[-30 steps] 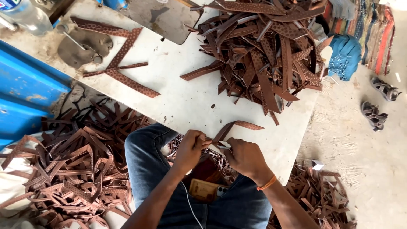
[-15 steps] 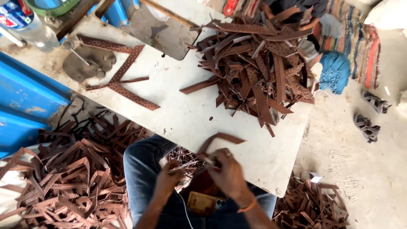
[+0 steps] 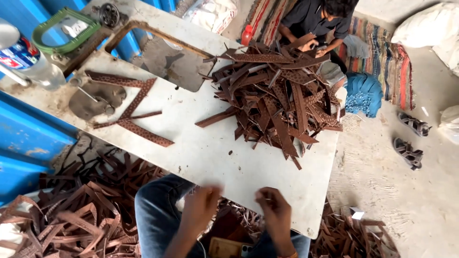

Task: Manually trimming excess material from brown leather shoe straps using a small handheld blade.

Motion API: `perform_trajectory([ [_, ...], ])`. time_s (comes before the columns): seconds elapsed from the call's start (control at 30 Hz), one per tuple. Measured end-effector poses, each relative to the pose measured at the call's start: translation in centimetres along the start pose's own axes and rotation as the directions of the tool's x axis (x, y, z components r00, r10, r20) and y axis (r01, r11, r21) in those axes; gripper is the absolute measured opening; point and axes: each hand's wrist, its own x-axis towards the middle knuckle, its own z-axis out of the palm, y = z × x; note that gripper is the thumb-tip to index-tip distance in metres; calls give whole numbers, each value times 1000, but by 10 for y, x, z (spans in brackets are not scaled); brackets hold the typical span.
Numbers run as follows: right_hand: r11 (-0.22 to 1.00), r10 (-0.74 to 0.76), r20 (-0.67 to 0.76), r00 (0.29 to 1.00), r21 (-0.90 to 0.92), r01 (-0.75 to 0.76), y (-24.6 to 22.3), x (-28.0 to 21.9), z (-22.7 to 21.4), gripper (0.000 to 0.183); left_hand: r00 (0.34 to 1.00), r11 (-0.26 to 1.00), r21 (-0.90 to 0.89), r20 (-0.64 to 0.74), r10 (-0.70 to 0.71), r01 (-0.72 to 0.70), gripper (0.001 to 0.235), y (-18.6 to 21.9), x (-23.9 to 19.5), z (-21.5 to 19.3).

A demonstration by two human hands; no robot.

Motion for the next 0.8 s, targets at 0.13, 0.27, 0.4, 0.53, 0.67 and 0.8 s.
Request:
perform_trajectory([
  [0.13,985,172,-186,968,7,-173,33,-14,-21,18,622,805,115,-575,532,-582,32,105,70,-31],
  [0.27,987,156,-150,976,-3,-159,31,-10,-21,19,556,763,294,-544,629,-575,36,164,154,-39],
  [0.4,985,170,-155,973,21,-169,31,-3,-25,20,627,794,293,-493,603,-533,22,154,133,-45],
  [0.53,985,171,-109,979,10,-171,42,-5,-30,19,542,786,58,-692,476,-616,16,102,63,-48],
  [0.67,993,119,-96,988,-13,-121,23,-4,-26,19,733,821,-337,-666,138,-460,18,55,9,-52],
  [0.8,973,230,-106,967,15,-230,15,-5,-36,21,907,677,-676,-421,-30,-292,21,34,-7,-33],
])
